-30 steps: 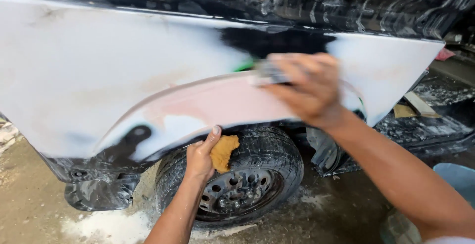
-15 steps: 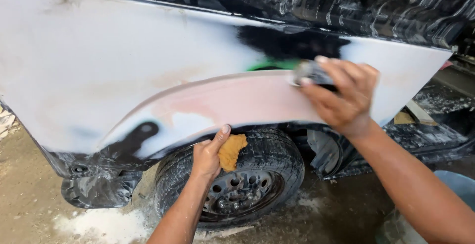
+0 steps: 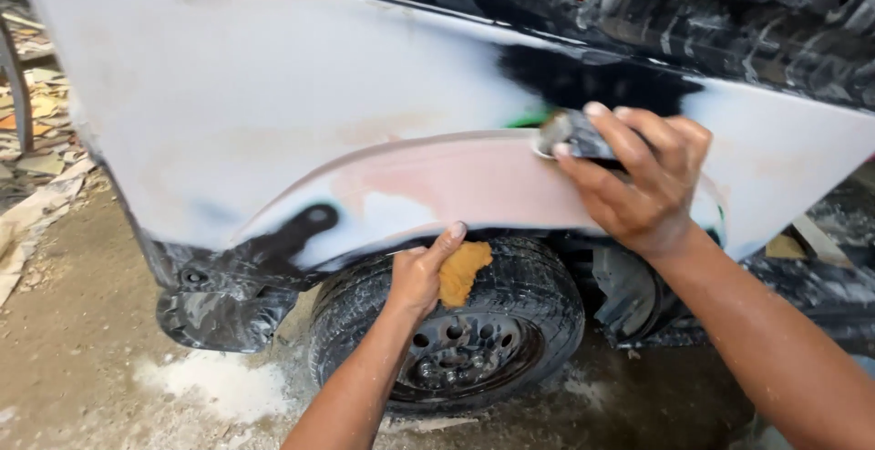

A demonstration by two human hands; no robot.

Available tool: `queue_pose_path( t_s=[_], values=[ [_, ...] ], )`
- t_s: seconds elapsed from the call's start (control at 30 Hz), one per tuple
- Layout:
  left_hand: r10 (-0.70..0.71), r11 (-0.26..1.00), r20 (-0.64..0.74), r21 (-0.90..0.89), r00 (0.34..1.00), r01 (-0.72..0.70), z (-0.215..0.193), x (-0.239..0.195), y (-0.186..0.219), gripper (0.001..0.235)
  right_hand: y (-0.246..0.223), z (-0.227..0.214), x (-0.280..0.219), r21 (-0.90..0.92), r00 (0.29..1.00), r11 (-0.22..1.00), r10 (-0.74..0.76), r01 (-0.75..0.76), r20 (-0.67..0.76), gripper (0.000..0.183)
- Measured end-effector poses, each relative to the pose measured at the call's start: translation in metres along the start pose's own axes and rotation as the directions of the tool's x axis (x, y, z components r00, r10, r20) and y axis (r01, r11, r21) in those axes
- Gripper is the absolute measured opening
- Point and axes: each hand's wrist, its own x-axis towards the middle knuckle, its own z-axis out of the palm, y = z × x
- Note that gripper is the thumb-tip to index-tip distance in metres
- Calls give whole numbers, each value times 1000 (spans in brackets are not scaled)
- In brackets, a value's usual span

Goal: The person uses a sanding block to sand the side panel of a car, focusing on the area above the rear wheel. They hold a sponge in their other hand while working on the vehicle's surface.

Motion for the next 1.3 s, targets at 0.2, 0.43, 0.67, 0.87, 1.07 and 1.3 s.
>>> queue_pose_path(
  t_s=[0.2, 0.43, 0.67, 0.87, 1.07, 1.3],
  values=[
    [-17, 997, 53, 73, 998, 13, -4, 3, -1, 53, -52, 41, 66, 17, 1000, 999, -31, 31, 2, 3],
    [-28, 993, 50, 112, 998, 22, 0, -6, 6, 55, -31, 24, 39, 0, 998, 999, -35, 35, 45, 5],
    [-55, 990, 85, 133, 995, 43, 0, -5, 9, 57, -46, 30, 65, 48, 994, 997, -65, 61, 84, 5],
    [-44, 988, 85, 149, 995, 31, 1, -10, 16, 57, -59, 45, 86, 46, 992, 991, -120, 122, -32, 10],
    [-38, 987, 109, 159, 993, 20, 5, -8, 8, 60, -49, 35, 70, 1, 990, 990, -138, 138, 9, 17],
    [-28, 989, 133, 146, 991, 8, 7, -9, 20, 58, -52, 32, 92, 44, 988, 987, -153, 153, -17, 23]
  ],
)
